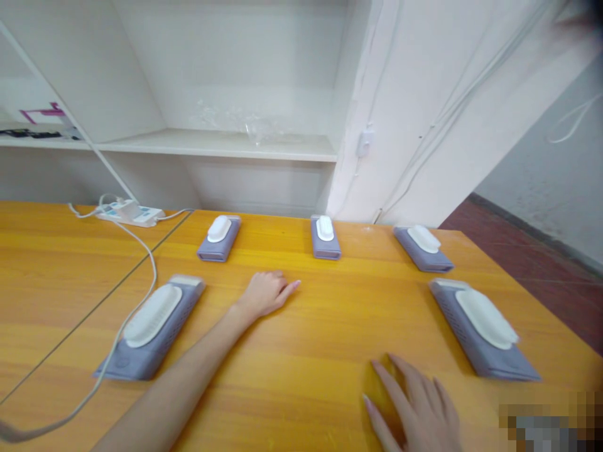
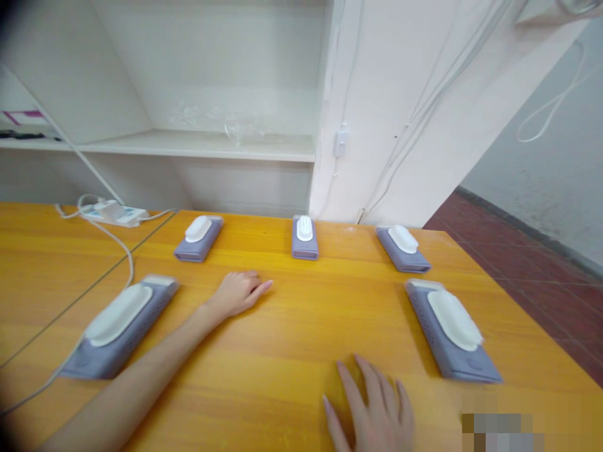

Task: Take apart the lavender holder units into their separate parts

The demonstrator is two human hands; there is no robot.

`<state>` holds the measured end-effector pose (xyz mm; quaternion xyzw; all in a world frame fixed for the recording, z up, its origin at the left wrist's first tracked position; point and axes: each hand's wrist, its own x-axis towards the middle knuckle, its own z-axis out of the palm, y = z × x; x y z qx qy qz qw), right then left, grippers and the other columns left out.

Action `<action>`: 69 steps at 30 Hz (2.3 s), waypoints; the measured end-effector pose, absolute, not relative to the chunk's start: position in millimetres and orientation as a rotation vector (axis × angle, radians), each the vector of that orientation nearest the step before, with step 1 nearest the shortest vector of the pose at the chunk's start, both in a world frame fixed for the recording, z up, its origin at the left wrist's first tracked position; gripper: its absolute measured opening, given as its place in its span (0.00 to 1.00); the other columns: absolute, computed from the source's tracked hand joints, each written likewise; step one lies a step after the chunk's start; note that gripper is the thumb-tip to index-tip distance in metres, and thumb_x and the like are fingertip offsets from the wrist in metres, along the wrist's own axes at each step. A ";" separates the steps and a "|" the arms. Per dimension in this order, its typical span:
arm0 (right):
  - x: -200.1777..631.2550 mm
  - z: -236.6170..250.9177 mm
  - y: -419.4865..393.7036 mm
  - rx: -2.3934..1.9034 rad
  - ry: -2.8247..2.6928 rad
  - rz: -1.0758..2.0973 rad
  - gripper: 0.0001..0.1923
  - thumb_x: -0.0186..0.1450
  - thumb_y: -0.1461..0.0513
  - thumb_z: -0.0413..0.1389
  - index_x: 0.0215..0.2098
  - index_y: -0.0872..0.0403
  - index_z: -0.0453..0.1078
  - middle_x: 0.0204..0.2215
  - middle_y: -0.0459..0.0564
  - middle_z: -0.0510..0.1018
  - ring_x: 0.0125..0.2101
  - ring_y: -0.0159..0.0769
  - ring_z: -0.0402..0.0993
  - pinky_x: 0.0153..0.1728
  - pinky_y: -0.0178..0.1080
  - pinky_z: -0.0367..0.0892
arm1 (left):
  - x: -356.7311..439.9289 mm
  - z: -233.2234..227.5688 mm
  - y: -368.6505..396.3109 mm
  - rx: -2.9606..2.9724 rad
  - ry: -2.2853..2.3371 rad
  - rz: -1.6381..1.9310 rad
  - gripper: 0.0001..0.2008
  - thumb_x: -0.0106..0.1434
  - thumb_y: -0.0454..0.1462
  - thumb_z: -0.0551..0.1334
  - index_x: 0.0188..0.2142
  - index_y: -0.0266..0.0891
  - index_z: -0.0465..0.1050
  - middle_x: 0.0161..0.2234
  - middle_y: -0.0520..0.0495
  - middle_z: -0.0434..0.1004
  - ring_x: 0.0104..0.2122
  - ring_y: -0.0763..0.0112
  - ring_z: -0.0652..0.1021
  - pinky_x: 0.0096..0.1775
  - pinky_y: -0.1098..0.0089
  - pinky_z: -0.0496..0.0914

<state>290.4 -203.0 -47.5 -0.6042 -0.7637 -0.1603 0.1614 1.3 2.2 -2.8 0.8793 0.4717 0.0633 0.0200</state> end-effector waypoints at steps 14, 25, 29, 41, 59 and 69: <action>239.8 -26.3 -18.7 -2.000 -1.887 -0.111 0.27 0.67 0.50 0.44 0.58 0.57 0.60 0.56 0.61 0.65 0.55 0.50 0.60 0.54 0.54 0.53 | 2.2 -3.7 2.8 2.698 1.480 0.216 0.34 0.69 0.52 0.38 0.27 0.37 0.75 0.31 0.41 0.77 0.32 0.64 0.76 0.32 0.68 0.62; 229.0 -22.7 -18.3 -1.786 -2.078 -0.057 0.32 0.68 0.50 0.42 0.66 0.56 0.44 0.66 0.56 0.47 0.63 0.45 0.48 0.59 0.51 0.50 | -1.5 -1.4 0.0 2.692 1.471 0.206 0.33 0.69 0.52 0.38 0.27 0.37 0.75 0.32 0.41 0.77 0.32 0.64 0.76 0.32 0.69 0.62; 225.2 -20.9 -18.4 -1.810 -2.118 -0.126 0.32 0.68 0.51 0.42 0.66 0.55 0.45 0.66 0.54 0.44 0.61 0.47 0.49 0.58 0.52 0.50 | -2.4 -1.8 0.8 2.696 1.468 0.203 0.33 0.69 0.52 0.38 0.28 0.37 0.75 0.32 0.41 0.77 0.32 0.65 0.76 0.33 0.69 0.62; 224.1 -20.1 -18.3 -1.803 -2.107 -0.227 0.32 0.66 0.50 0.45 0.65 0.52 0.49 0.63 0.56 0.54 0.53 0.50 0.58 0.54 0.54 0.50 | 0.9 -4.6 2.6 2.676 1.486 0.196 0.33 0.69 0.52 0.39 0.29 0.37 0.75 0.32 0.40 0.77 0.33 0.64 0.77 0.34 0.69 0.64; 226.1 -30.0 -14.4 -1.737 -2.119 -0.285 0.31 0.67 0.54 0.44 0.66 0.53 0.45 0.65 0.56 0.48 0.63 0.48 0.42 0.59 0.59 0.42 | 3.1 -11.5 3.7 2.689 1.480 0.216 0.33 0.69 0.51 0.39 0.28 0.37 0.76 0.31 0.40 0.77 0.30 0.64 0.77 0.31 0.69 0.63; 213.1 -22.6 -22.9 -1.739 -2.115 -0.276 0.28 0.67 0.55 0.44 0.64 0.51 0.51 0.62 0.56 0.58 0.57 0.48 0.55 0.58 0.61 0.41 | 1.3 -13.3 4.3 2.684 1.467 0.245 0.31 0.69 0.51 0.41 0.28 0.37 0.76 0.31 0.41 0.77 0.30 0.65 0.77 0.31 0.69 0.63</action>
